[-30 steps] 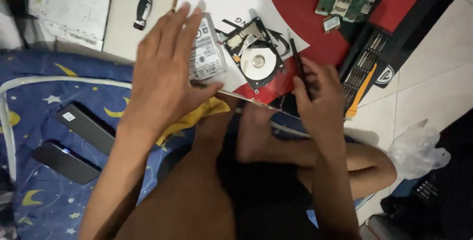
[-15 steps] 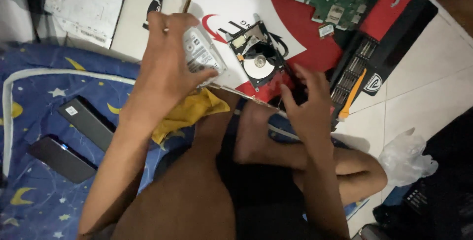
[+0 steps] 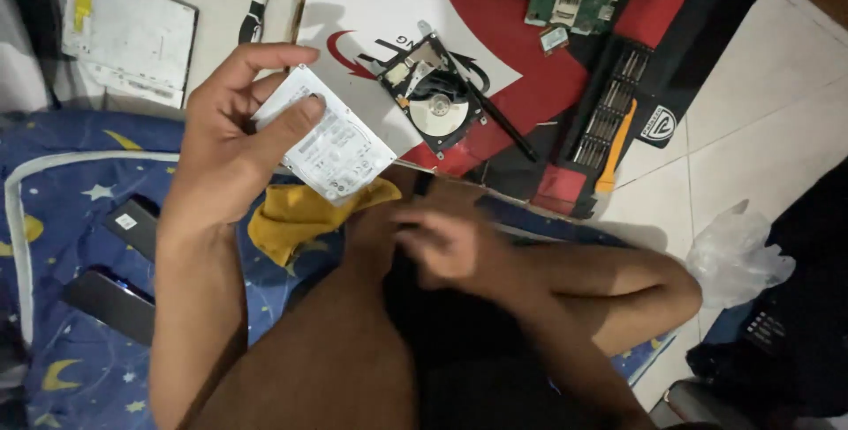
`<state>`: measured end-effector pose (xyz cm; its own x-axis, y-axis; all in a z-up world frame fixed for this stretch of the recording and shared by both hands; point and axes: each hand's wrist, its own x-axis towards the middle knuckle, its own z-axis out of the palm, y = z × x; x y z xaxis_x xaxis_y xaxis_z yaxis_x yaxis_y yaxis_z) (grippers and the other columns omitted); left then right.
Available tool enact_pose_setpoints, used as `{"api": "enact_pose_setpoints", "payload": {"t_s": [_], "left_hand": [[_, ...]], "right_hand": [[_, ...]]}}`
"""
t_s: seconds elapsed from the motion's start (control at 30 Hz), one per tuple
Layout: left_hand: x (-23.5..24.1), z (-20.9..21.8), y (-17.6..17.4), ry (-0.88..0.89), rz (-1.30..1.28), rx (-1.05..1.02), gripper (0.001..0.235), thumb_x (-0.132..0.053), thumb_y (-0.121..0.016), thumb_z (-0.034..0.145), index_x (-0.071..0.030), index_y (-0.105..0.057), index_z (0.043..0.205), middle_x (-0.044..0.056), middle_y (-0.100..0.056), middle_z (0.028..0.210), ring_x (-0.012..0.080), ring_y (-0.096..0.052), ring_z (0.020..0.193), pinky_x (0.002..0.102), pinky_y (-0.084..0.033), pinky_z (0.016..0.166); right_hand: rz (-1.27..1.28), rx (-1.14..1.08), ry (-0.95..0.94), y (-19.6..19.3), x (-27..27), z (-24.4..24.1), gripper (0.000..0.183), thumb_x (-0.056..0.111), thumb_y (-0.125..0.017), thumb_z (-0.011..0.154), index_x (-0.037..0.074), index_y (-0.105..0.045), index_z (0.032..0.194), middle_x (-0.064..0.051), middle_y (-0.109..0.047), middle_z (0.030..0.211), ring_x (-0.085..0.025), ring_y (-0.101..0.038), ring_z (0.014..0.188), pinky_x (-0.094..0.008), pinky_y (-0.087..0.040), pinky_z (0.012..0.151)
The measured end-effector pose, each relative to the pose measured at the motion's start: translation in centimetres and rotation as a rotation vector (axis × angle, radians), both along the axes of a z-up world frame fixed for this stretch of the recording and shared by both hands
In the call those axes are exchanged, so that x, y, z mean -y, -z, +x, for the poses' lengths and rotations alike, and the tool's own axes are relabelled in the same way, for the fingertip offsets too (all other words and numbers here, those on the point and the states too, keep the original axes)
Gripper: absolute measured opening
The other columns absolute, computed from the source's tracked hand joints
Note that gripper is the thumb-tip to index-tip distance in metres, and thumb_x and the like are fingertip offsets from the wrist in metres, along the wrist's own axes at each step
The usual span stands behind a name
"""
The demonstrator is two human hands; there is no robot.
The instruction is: The person sits on a bed and uses a screwdriver to unscrew the casing of a hard drive. They remove the screws, open the drive to expose the internal platters, and then reassemble the casing by screwing it back together.
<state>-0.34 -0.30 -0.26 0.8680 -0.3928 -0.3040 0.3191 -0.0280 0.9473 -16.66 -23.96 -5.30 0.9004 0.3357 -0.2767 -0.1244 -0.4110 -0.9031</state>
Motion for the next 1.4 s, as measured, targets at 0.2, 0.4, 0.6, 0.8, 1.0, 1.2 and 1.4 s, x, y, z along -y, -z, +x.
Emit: {"api": "enact_pose_setpoints", "payload": {"t_s": [0.2,0.4,0.6,0.8,1.0,1.2,1.4], "left_hand": [[0.6,-0.6,2.0,-0.029,0.2,0.052,0.021,-0.005,-0.068,0.102,-0.006,-0.062,0.122,0.012,-0.075,0.12,0.0049,-0.064,0.093,0.016,-0.049,0.068],[0.8,0.0,3.2,0.053,0.416,0.386,0.02,-0.007,-0.071,0.102,0.002,-0.068,0.119,0.015,-0.071,0.115,0.0244,-0.067,0.108,0.035,-0.051,0.093],[2.7,-1.7,5.2,0.05,0.749,0.727,0.031,-0.019,-0.071,0.102,0.001,-0.071,0.126,0.014,-0.062,0.102,0.0307,-0.06,0.091,0.042,-0.047,0.068],[4.8,-2.5,6.6,-0.006,0.966,0.837,0.035,-0.027,-0.07,0.1,-0.012,-0.068,0.131,0.01,-0.06,0.129,0.0322,-0.054,0.11,0.047,-0.041,0.081],[5.9,-2.8,6.1,0.038,1.006,1.011,0.063,-0.061,-0.054,0.098,-0.012,-0.067,0.134,0.013,-0.063,0.14,0.0311,-0.057,0.129,0.046,-0.04,0.098],[5.9,-2.5,5.9,0.137,1.105,0.967,0.069,-0.07,-0.052,0.096,-0.017,-0.069,0.137,0.008,-0.063,0.142,0.0287,-0.058,0.129,0.049,-0.039,0.102],[3.8,-0.4,4.3,0.541,1.011,0.586,0.113,-0.085,-0.061,0.084,-0.014,-0.025,0.164,0.014,-0.028,0.167,0.0387,-0.039,0.145,0.06,-0.043,0.107]], "right_hand": [[-0.502,0.345,-0.116,13.5,-6.4,-0.3,0.037,0.02,-0.068,0.085,0.021,-0.071,0.122,-0.006,-0.06,0.126,-0.034,-0.056,0.12,-0.052,-0.045,0.097],[-0.122,0.19,-0.013,0.3,-1.7,0.8,0.027,0.028,-0.062,0.096,0.007,-0.068,0.112,-0.014,-0.064,0.124,-0.031,-0.063,0.11,-0.046,-0.042,0.1],[0.033,0.304,0.861,-5.3,4.4,0.5,0.047,0.046,-0.055,0.104,-0.001,-0.057,0.1,-0.012,-0.058,0.104,-0.024,-0.062,0.091,-0.034,-0.054,0.078],[-0.431,0.353,0.344,0.3,1.5,6.9,0.031,0.013,-0.06,0.105,-0.006,-0.061,0.129,-0.02,-0.055,0.136,-0.038,-0.055,0.128,-0.048,-0.044,0.112],[-0.727,0.484,0.119,-1.3,-0.1,7.2,0.023,0.007,-0.061,0.096,0.006,-0.062,0.119,-0.012,-0.06,0.126,-0.035,-0.06,0.111,-0.048,-0.046,0.089],[-0.752,0.416,0.117,-0.2,0.0,9.6,0.031,0.012,-0.064,0.102,0.008,-0.058,0.132,-0.021,-0.052,0.119,-0.039,-0.053,0.111,-0.051,-0.042,0.092],[-0.537,0.192,0.161,-1.3,3.2,5.7,0.028,0.01,-0.067,0.087,0.007,-0.067,0.115,-0.013,-0.06,0.116,-0.033,-0.065,0.106,-0.041,-0.054,0.088]]}}
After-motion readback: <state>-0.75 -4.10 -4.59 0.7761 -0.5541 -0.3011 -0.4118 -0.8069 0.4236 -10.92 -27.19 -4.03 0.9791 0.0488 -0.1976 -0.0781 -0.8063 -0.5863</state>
